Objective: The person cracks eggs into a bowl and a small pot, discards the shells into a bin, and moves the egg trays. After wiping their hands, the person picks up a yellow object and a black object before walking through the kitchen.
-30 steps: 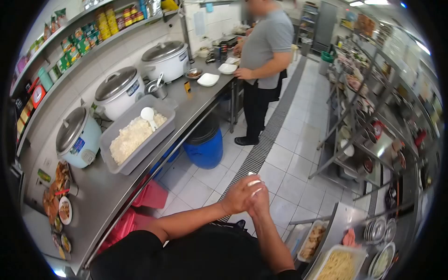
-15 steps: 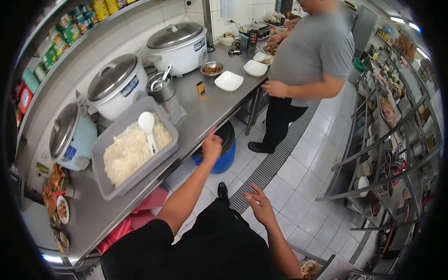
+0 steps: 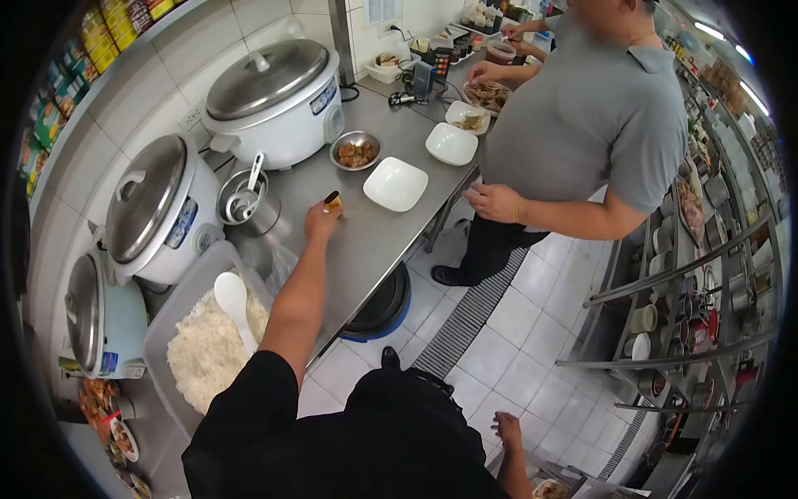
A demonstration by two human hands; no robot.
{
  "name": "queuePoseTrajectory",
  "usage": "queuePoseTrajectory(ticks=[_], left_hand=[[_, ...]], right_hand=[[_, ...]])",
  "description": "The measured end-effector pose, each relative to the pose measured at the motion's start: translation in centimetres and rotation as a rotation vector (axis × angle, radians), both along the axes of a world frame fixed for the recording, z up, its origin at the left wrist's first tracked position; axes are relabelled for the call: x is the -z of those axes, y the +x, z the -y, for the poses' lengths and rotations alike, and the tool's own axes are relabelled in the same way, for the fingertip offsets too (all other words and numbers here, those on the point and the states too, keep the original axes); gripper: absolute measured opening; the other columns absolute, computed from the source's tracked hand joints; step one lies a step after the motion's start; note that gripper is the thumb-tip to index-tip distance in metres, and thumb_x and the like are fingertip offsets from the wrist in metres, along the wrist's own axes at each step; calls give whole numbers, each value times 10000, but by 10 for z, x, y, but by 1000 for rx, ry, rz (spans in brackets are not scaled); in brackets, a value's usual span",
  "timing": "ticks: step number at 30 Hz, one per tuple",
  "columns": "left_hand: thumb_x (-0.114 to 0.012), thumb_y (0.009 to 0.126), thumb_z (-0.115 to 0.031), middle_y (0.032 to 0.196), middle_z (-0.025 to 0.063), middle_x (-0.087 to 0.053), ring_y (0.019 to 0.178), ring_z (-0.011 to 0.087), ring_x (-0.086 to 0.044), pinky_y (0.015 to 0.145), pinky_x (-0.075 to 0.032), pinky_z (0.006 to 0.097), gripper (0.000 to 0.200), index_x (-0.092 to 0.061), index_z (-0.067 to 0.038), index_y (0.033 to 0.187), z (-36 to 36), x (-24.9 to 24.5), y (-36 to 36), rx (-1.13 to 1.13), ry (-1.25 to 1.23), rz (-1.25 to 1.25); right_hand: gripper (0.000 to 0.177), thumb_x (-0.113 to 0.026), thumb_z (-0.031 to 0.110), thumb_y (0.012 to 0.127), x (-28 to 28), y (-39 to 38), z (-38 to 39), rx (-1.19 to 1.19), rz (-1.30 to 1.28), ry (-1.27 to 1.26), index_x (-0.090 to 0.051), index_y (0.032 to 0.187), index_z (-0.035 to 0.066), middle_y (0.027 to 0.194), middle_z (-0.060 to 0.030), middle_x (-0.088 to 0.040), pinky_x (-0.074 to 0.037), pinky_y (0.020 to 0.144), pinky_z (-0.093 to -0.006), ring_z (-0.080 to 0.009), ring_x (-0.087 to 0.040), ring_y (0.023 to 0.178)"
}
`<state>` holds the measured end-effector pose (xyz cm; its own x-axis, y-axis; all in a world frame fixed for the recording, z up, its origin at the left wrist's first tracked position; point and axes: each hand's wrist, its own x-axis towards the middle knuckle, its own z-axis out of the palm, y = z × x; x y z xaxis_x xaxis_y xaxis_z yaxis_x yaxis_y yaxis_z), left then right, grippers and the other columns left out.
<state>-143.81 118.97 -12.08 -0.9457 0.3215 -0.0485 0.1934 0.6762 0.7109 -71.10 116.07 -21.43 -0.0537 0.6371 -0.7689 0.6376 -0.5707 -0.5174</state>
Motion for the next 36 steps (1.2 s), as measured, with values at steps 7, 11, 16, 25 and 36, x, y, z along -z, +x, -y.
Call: queuePoseTrajectory(ticks=[7,11,16,25,36], left_hand=[[-709,854,-327,788,64,-646,698,195,-646,639,-519,335,337,-662,-39,1024,1,13,46,-77,717,342],[-673,899,-241,679,44,-597,544,129,-583,488,-457,280,206,-621,-42,899,36,-21,173,47,886,755],[-700,882,-209,757,57,-648,608,130,-605,556,-469,276,214,-646,-8,935,118,-15,280,172,648,835],[-700,882,-147,787,71,-669,672,164,-642,607,-529,307,152,-666,0,897,151,-12,351,-140,581,870],[-753,845,-259,1012,62,-709,957,148,-639,914,-455,287,377,-688,11,1100,97,25,358,299,327,1063]], right_hand=[[372,-545,306,940,131,58,5,-404,44,-171,-585,1186,28,988,-139,-683,-511,640,-357,-248,-674,774],[331,-537,301,942,134,25,-25,-561,56,-242,-612,1136,43,976,-119,-688,-510,666,-354,-241,-666,769],[292,-527,295,944,152,-2,-72,-704,64,-343,-647,1073,62,961,-93,-694,-508,699,-350,-234,-656,762],[219,-516,256,935,117,-50,-134,193,-690,-915,-677,963,110,910,-44,-692,-499,686,-343,-240,-620,699],[353,-736,381,818,68,-71,-115,-683,-297,-40,-718,940,50,931,-62,-692,-494,755,-308,-139,-616,902]])
